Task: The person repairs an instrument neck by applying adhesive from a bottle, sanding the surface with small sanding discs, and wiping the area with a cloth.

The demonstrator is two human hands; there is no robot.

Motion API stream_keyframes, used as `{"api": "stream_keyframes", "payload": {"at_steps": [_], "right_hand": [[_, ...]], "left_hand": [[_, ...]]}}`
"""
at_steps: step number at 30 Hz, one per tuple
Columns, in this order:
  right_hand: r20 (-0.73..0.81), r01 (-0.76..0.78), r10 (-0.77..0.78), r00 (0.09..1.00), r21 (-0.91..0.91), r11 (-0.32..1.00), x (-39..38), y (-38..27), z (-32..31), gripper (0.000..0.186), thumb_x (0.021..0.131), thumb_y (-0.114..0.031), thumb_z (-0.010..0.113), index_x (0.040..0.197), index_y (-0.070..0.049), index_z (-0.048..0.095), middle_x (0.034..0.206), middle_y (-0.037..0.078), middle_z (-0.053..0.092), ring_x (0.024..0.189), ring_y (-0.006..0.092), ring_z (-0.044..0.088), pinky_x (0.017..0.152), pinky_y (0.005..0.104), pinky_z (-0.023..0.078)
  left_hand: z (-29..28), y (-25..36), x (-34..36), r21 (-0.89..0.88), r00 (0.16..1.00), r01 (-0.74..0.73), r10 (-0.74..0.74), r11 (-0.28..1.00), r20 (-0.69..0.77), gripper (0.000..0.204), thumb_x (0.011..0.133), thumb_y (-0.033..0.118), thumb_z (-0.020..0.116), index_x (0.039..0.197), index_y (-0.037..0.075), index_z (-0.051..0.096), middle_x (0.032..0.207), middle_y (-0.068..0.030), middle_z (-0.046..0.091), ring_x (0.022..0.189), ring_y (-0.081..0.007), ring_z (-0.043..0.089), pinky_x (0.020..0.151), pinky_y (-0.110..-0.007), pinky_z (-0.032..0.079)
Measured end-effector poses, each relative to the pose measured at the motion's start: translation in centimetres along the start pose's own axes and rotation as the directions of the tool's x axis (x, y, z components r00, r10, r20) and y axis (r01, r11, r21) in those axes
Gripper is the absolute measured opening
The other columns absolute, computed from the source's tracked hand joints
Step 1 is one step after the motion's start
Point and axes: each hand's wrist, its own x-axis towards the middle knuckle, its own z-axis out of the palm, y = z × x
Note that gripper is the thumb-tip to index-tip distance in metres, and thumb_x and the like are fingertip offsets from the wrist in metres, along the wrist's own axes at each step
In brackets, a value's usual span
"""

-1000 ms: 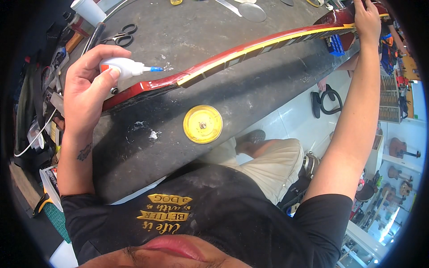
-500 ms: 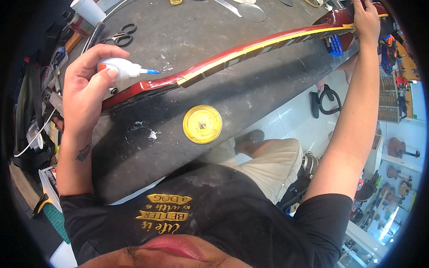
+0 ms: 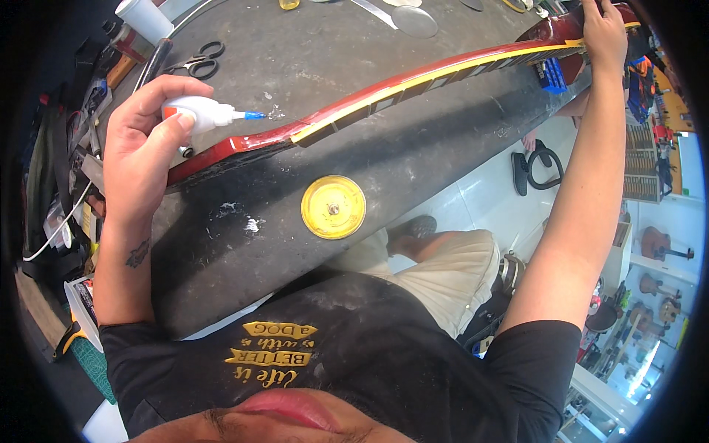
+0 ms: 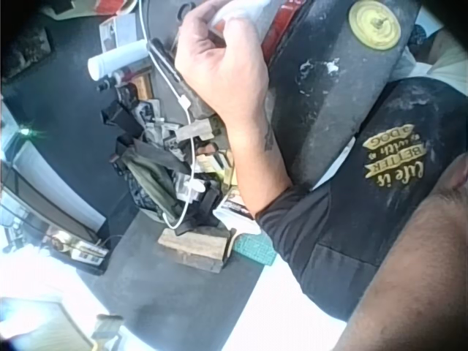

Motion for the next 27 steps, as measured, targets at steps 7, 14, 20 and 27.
{"api": "stream_keyframes", "payload": {"at_steps": [7, 14, 20, 27], "right_hand": [[0.009, 0.008, -0.009, 1.0, 0.054, 0.998, 0.08, 0.68, -0.2, 0.043, 0.118, -0.043, 0.072, 0.142, -0.01, 0.086, 0.138, 0.011, 0.087, 0.132, 0.0229, 0.079, 0.117, 0.0335, 0.054], [-0.011, 0.015, -0.015, 1.0, 0.014, 1.0, -0.04, 0.53, -0.12, 0.043, 0.118, -0.043, 0.073, 0.141, -0.01, 0.086, 0.138, 0.011, 0.087, 0.133, 0.0223, 0.078, 0.118, 0.0331, 0.053], [-0.009, 0.017, -0.017, 1.0, 0.025, 1.0, -0.06, 0.33, -0.22, 0.044, 0.118, -0.045, 0.073, 0.141, -0.01, 0.086, 0.138, 0.011, 0.087, 0.134, 0.023, 0.078, 0.119, 0.0337, 0.053], [-0.015, -0.008, 0.008, 1.0, 0.001, 1.0, -0.14, 0.08, -0.25, 0.046, 0.117, -0.047, 0.073, 0.142, -0.011, 0.086, 0.139, 0.012, 0.086, 0.134, 0.0241, 0.078, 0.119, 0.0344, 0.053]], "left_hand": [[-0.13, -0.07, 0.11, -0.002, 1.0, 0.021, -0.021, 1.0, -0.008, 0.034, 0.102, 0.01, 0.068, 0.132, -0.003, 0.079, 0.115, -0.004, 0.079, 0.103, -0.0094, 0.071, 0.091, -0.027, 0.054], [-0.21, -0.33, 0.09, -0.013, 0.999, 0.03, -0.031, 0.999, -0.021, 0.035, 0.1, 0.007, 0.065, 0.13, -0.004, 0.079, 0.114, -0.0042, 0.079, 0.103, -0.0094, 0.071, 0.091, -0.027, 0.054], [0.03, -0.09, 0.11, 0.004, 0.999, 0.025, -0.025, 1.0, -0.028, 0.035, 0.101, 0.008, 0.066, 0.132, -0.003, 0.08, 0.113, -0.0029, 0.079, 0.098, -0.007, 0.067, 0.087, -0.026, 0.051], [-0.29, -0.35, 0.09, -0.014, 1.0, 0.01, -0.01, 1.0, -0.008, 0.034, 0.102, 0.008, 0.065, 0.131, -0.003, 0.079, 0.114, -0.0036, 0.079, 0.102, -0.0084, 0.07, 0.09, -0.027, 0.053]]}}
